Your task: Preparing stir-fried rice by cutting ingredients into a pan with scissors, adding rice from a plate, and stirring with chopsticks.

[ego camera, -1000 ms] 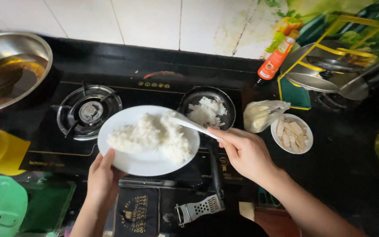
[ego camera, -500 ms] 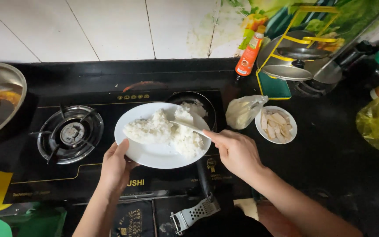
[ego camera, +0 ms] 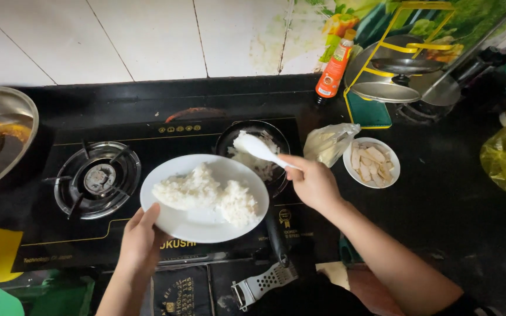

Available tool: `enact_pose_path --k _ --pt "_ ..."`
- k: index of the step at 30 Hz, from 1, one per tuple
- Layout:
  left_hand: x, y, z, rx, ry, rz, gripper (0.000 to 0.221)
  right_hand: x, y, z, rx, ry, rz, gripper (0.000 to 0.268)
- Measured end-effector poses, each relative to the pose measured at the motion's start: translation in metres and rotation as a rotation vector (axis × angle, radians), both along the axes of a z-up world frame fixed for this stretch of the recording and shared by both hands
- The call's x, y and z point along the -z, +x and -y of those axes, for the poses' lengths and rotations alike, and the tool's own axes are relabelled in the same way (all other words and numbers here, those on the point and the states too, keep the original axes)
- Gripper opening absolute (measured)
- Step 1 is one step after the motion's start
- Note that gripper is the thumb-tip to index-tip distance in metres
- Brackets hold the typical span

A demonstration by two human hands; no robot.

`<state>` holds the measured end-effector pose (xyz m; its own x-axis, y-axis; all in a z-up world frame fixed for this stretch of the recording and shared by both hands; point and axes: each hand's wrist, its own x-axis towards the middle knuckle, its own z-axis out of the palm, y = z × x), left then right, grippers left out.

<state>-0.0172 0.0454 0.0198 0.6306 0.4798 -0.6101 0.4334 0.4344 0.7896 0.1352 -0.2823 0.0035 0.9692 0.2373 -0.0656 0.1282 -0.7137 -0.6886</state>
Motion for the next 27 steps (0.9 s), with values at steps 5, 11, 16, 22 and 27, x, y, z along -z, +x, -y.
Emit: enact_pose_path --k 5,11,16,22,27 --pt "-0.020 -0.029 -0.008 -0.110 -0.018 -0.069 0.052 -0.016 0.003 0.001 0.112 0.085 0.035 0.044" --pt "-0.049 -0.050 0.009 -0.188 -0.037 -0.160 0.046 -0.008 -0.002 0.012 0.163 0.232 -0.032 0.033" --pt "-0.001 -0.060 0.033 -0.181 -0.073 -0.046 0.042 -0.015 -0.044 0.052 0.344 0.640 -0.348 0.016" --pt "0.057 -0.041 0.104 0.046 -0.189 0.167 0.041 -0.024 -0.107 0.136 0.472 0.840 -0.153 0.010" --pt "0.040 -0.002 0.207 0.114 -0.271 0.053 0.045 -0.003 -0.135 0.217 0.539 0.472 0.199 0.022"
